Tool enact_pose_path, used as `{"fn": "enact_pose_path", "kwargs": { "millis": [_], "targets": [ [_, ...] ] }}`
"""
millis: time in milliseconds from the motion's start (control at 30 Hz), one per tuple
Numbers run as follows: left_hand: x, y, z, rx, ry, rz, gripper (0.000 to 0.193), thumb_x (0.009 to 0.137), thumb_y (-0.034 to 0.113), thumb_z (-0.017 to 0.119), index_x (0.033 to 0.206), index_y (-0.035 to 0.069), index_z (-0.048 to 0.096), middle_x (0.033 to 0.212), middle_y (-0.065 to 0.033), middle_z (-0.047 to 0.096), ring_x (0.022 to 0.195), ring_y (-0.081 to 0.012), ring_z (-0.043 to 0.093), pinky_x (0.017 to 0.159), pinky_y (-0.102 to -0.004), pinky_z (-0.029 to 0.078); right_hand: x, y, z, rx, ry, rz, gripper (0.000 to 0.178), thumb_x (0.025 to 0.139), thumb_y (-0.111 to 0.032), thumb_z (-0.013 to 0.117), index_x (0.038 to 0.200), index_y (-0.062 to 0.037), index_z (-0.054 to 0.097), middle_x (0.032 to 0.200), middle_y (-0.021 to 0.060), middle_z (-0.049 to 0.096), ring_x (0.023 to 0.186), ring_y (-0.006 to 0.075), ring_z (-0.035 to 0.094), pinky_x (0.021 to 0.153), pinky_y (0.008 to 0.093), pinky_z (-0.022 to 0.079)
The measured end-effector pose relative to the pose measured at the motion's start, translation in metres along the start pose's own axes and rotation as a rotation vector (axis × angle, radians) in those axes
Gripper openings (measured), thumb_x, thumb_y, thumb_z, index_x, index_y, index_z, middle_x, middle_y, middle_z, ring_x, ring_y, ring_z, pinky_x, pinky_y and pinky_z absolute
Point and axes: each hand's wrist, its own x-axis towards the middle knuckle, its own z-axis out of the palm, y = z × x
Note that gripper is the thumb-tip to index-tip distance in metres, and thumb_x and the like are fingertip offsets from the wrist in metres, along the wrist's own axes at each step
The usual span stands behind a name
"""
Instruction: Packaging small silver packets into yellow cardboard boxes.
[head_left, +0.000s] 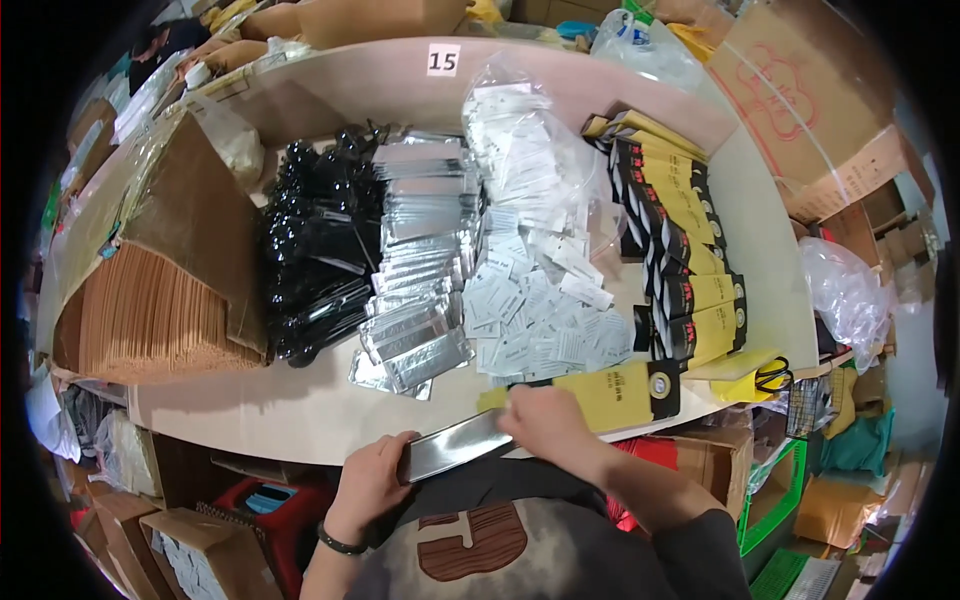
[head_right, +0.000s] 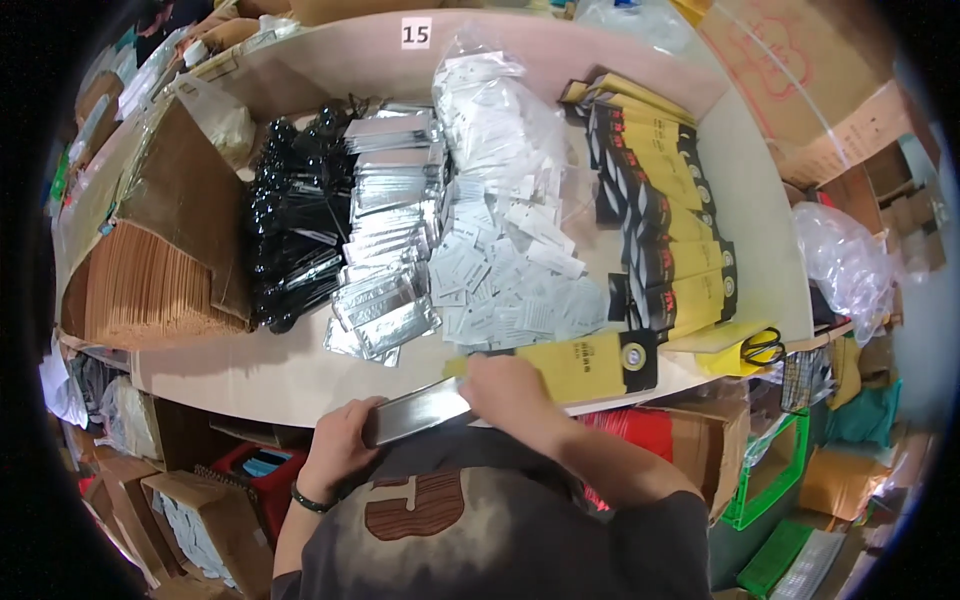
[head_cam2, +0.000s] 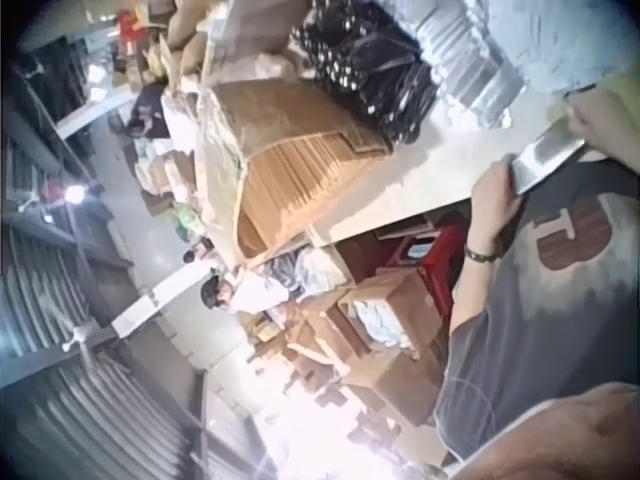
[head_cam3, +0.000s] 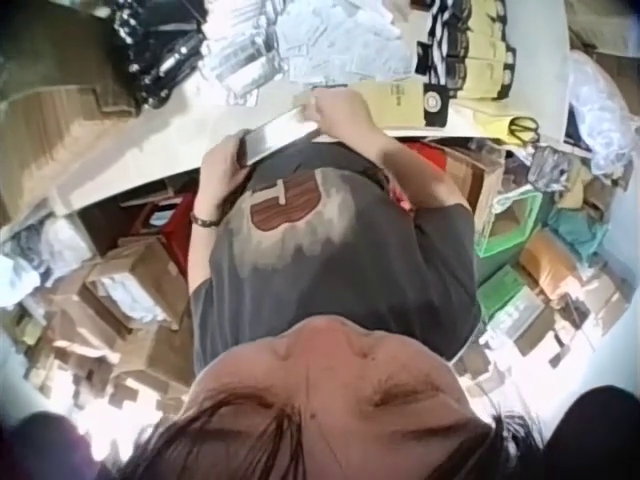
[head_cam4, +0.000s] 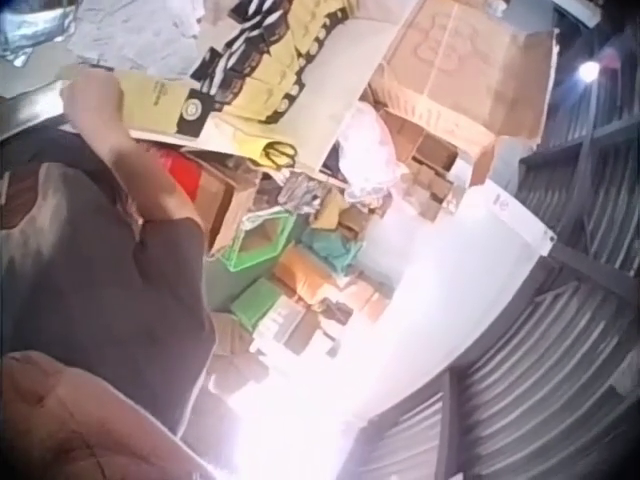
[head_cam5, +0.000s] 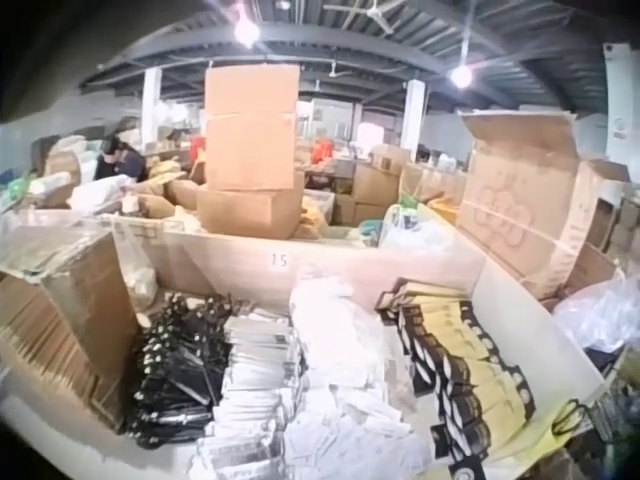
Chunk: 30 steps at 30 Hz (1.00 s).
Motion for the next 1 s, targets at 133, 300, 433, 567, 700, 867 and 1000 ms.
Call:
{"fn": "enact_pose_path", "kwargs": {
  "millis": [133,300,433,567,700,867,1000],
  "targets": [
    [0.028,0.008,-0.003,0.034,-0.071,0.123,0.065,0.068,0.017,0.081,0.126,0.007,0.056,0.098,-0.0135,0.062,0.091,-0.035,0.062,0.077,-0.0426,0.052,0.004,-0.029,0.019,-0.025,0.019,-0.28,0.022,0.085,-0.027,0.062,0.082,-0.0045,0.063,0.071,0.018,0.066,0.068,0.0391,0.067,0.064,0.0513,0.052],
    [0.04,0.001,0.0,0.06,0.065,0.28,0.07,0.068,0.035,0.085,0.126,0.006,0.057,0.117,-0.0165,0.06,0.107,-0.0362,0.059,0.092,-0.0452,0.048,0.073,0.059,-0.028,0.022,0.518,-0.095,0.017,0.085,-0.022,0.063,0.091,-0.0062,0.063,0.097,0.0143,0.066,0.094,0.0364,0.063,0.08,0.0466,0.051],
    [0.04,-0.003,0.008,0.066,0.079,0.256,0.078,0.071,0.052,0.081,0.129,0.007,0.057,0.133,-0.018,0.052,0.122,-0.0373,0.051,0.103,-0.0478,0.041,0.078,0.116,-0.079,-0.109,0.452,0.229,0.024,0.081,-0.019,0.071,0.099,-0.0045,0.065,0.095,0.014,0.066,0.094,0.0371,0.062,0.08,0.046,0.05],
    [0.034,-0.007,0.011,0.054,0.12,0.231,0.076,0.074,0.055,0.078,0.128,0.007,0.058,0.135,-0.0179,0.052,0.124,-0.037,0.05,0.105,-0.0474,0.04,0.064,0.093,-0.078,-0.255,0.449,0.108,0.018,0.085,-0.02,0.07,0.089,-0.0029,0.068,0.093,0.0128,0.067,0.095,0.0326,0.064,0.08,0.0431,0.05],
    [0.037,-0.003,0.01,0.079,0.115,0.237,0.074,0.075,0.054,0.078,0.127,0.006,0.058,0.134,-0.0178,0.052,0.124,-0.0364,0.05,0.105,-0.0473,0.04,0.081,0.045,-0.037,0.099,0.482,-0.345,0.013,0.084,-0.016,0.07,0.089,-0.0051,0.072,0.107,0.0182,0.065,0.101,0.0346,0.061,0.084,0.0447,0.049],
    [0.031,-0.005,0.008,0.044,0.133,0.243,0.07,0.076,0.051,0.078,0.126,0.007,0.058,0.132,-0.0172,0.054,0.123,-0.036,0.051,0.104,-0.0467,0.04,0.098,0.022,0.011,-0.267,0.446,-0.192,0.012,0.083,-0.016,0.07,0.087,-0.004,0.071,0.122,0.0242,0.057,0.114,0.0395,0.055,0.09,0.0479,0.048],
    [0.011,-0.024,0.007,-0.007,0.223,0.18,0.061,0.076,0.042,0.081,0.122,0.007,0.06,0.128,-0.0172,0.056,0.118,-0.0368,0.053,0.101,-0.0458,0.044,0.097,0.016,-0.003,-0.221,0.35,-0.163,0.013,0.081,-0.013,0.068,0.083,-0.0004,0.069,0.124,0.0243,0.056,0.117,0.041,0.053,0.093,0.048,0.047]
  ]
}}
